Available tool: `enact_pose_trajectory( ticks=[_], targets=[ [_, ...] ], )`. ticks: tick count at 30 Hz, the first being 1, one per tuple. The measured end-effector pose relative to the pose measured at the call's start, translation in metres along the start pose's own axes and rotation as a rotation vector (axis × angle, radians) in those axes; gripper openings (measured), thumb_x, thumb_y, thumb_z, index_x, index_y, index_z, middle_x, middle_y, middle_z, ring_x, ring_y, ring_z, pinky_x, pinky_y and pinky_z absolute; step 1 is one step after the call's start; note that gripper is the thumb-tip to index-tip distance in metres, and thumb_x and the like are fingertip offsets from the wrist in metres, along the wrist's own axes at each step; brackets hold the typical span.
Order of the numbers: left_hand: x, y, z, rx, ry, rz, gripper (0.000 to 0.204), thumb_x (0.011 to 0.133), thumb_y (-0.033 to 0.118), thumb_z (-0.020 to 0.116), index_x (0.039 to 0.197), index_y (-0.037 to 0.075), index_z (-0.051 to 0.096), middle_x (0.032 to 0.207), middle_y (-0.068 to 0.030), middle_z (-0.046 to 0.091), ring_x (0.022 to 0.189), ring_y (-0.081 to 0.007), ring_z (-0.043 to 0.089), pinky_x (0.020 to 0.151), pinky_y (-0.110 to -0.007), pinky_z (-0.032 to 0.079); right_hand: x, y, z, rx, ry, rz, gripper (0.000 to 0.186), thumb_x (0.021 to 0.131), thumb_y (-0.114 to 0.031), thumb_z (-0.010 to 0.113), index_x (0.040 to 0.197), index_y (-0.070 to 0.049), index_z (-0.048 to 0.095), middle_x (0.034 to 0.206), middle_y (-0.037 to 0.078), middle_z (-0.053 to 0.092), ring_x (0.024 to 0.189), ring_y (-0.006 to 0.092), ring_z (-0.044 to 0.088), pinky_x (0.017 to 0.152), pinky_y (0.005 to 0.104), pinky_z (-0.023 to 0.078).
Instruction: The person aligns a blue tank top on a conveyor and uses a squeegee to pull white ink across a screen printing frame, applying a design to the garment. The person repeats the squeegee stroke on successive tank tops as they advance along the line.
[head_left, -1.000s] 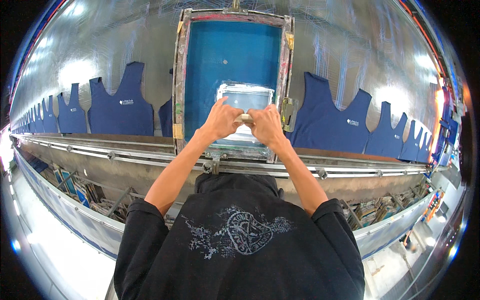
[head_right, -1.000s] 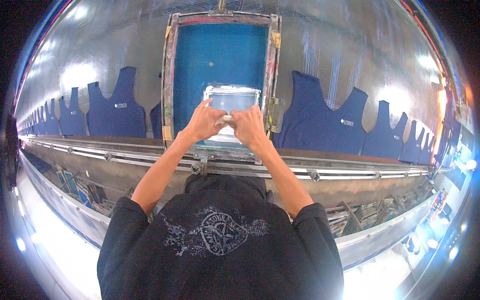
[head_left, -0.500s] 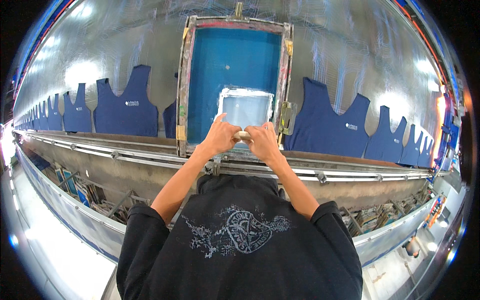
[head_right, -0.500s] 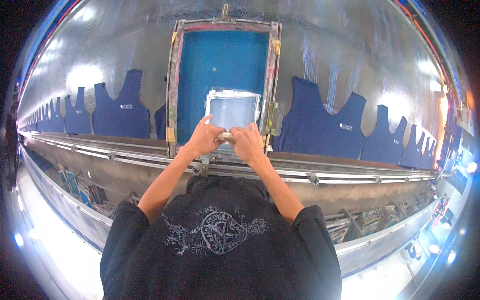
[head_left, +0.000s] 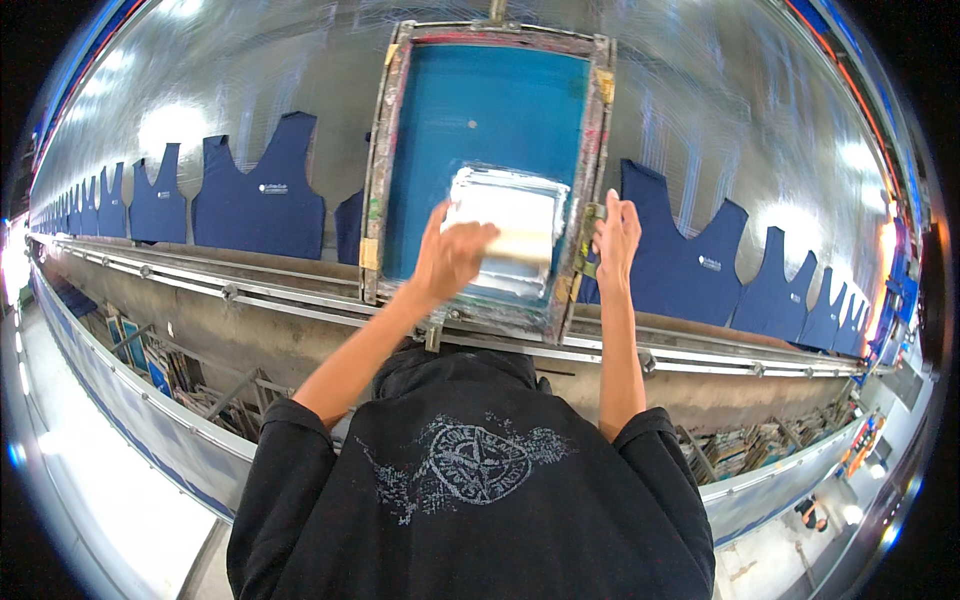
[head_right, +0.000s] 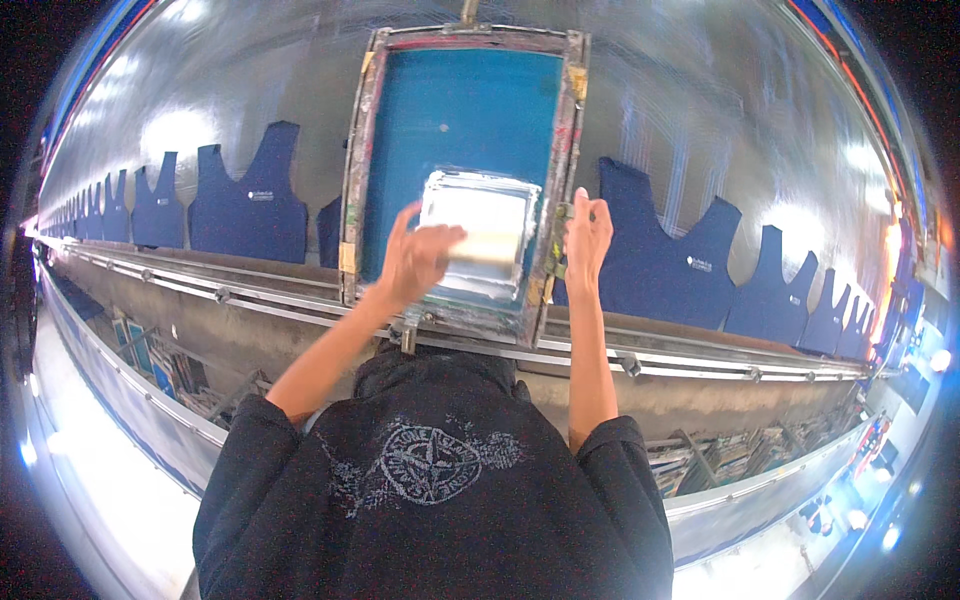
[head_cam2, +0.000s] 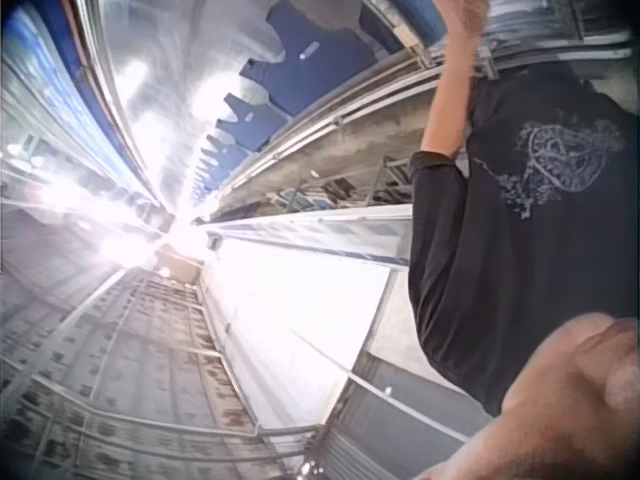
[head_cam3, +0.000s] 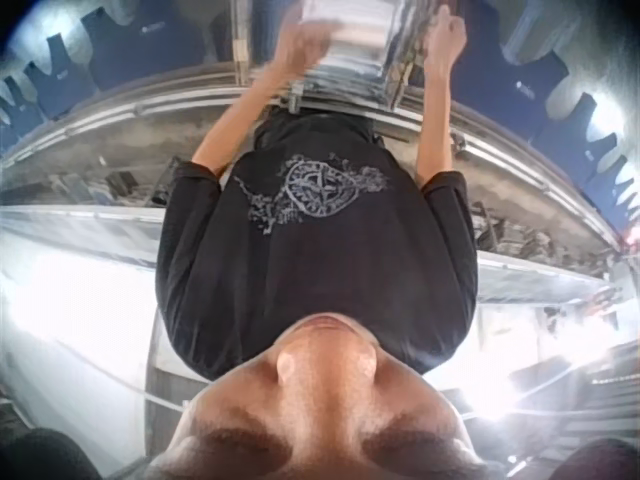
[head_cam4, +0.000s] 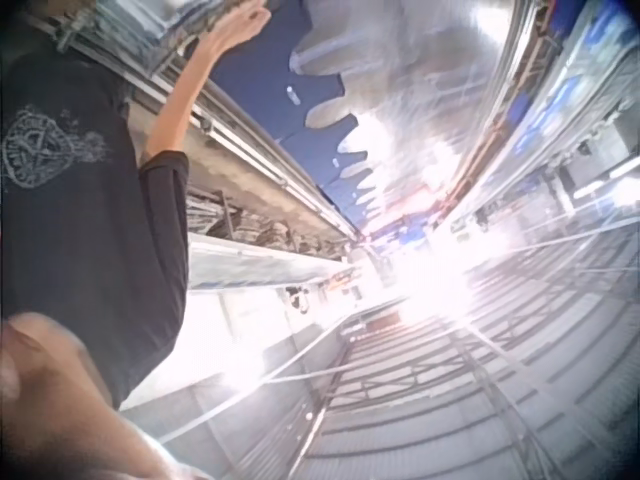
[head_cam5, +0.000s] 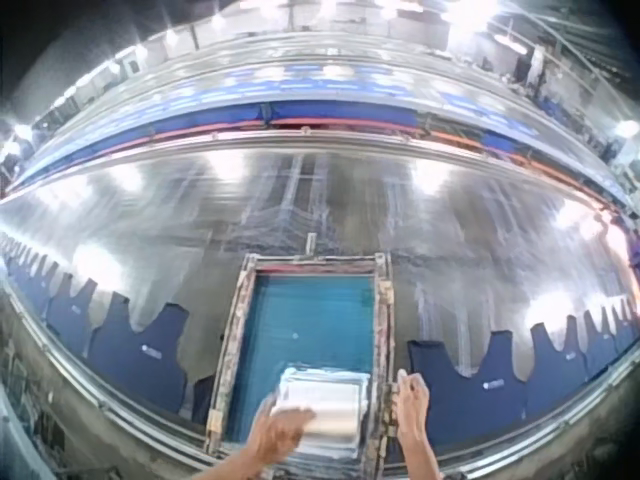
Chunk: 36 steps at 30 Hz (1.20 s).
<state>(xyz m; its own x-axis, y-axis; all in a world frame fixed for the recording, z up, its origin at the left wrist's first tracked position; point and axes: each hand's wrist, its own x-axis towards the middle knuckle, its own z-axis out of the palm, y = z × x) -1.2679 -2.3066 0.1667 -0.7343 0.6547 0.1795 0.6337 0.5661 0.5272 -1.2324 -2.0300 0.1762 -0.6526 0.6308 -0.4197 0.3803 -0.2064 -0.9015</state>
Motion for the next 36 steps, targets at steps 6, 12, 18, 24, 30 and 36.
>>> enact_pose_trajectory(
  ticks=[6,12,18,24,30,36],
  targets=[
    [-0.085,-0.008,-0.037,-0.04,0.042,-0.032,0.051,0.076,-0.006,0.068,0.123,0.014,0.071,0.123,-0.0045,0.074,0.118,-0.0214,0.069,0.123,-0.054,0.024,-0.028,-0.002,0.069,-0.085,0.144,-0.291,0.031,0.101,-0.021,0.061,0.076,-0.009,0.047,0.063,-0.004,0.038,0.055,0.0056,0.035,0.051,0.0282,0.028],
    [-0.143,-0.171,-0.126,0.062,-0.023,-0.064,0.048,0.072,-0.004,0.072,0.116,0.014,0.074,0.117,-0.0053,0.076,0.113,-0.0219,0.071,0.122,-0.052,0.028,-0.074,0.069,0.255,0.015,0.053,-0.311,0.029,0.103,-0.02,0.058,0.078,-0.009,0.047,0.066,-0.005,0.038,0.059,0.0051,0.035,0.053,0.0279,0.028],
    [-0.208,-0.299,-0.209,0.059,0.002,-0.119,0.049,0.069,-0.009,0.069,0.113,0.013,0.075,0.117,-0.0065,0.076,0.112,-0.0216,0.072,0.121,-0.051,0.028,-0.121,0.108,0.412,0.058,0.028,-0.262,0.029,0.102,-0.019,0.059,0.078,-0.007,0.048,0.067,-0.005,0.039,0.059,0.0047,0.035,0.053,0.028,0.028],
    [-0.218,-0.343,-0.237,0.032,0.027,-0.074,0.04,0.075,-0.005,0.063,0.108,0.013,0.076,0.109,-0.0083,0.078,0.106,-0.0214,0.074,0.119,-0.05,0.03,-0.133,0.116,0.463,-0.346,0.185,-0.442,0.029,0.1,-0.022,0.057,0.083,0.0,0.051,0.071,0.006,0.05,0.063,0.0209,0.046,0.063,0.0384,0.04],
    [-0.162,-0.378,-0.263,-0.062,-0.385,-0.1,0.023,0.079,0.01,0.068,0.1,0.014,0.077,0.086,-0.0132,0.075,0.088,-0.0304,0.072,0.102,-0.047,0.045,-0.148,0.081,0.469,-0.861,0.333,-0.752,0.026,0.098,-0.029,0.06,0.1,-0.003,0.063,0.092,0.014,0.067,0.092,0.0334,0.063,0.088,0.0435,0.045],
    [-0.063,-0.43,-0.272,0.019,-0.236,0.038,0.018,0.079,0.018,0.073,0.096,0.011,0.077,0.081,-0.0165,0.072,0.09,-0.0384,0.069,0.108,-0.052,0.043,-0.163,-0.009,0.535,-0.985,-0.536,-0.979,0.032,0.091,-0.029,0.068,0.114,-0.008,0.069,0.108,0.021,0.072,0.107,0.035,0.068,0.098,0.0484,0.046]
  ],
)
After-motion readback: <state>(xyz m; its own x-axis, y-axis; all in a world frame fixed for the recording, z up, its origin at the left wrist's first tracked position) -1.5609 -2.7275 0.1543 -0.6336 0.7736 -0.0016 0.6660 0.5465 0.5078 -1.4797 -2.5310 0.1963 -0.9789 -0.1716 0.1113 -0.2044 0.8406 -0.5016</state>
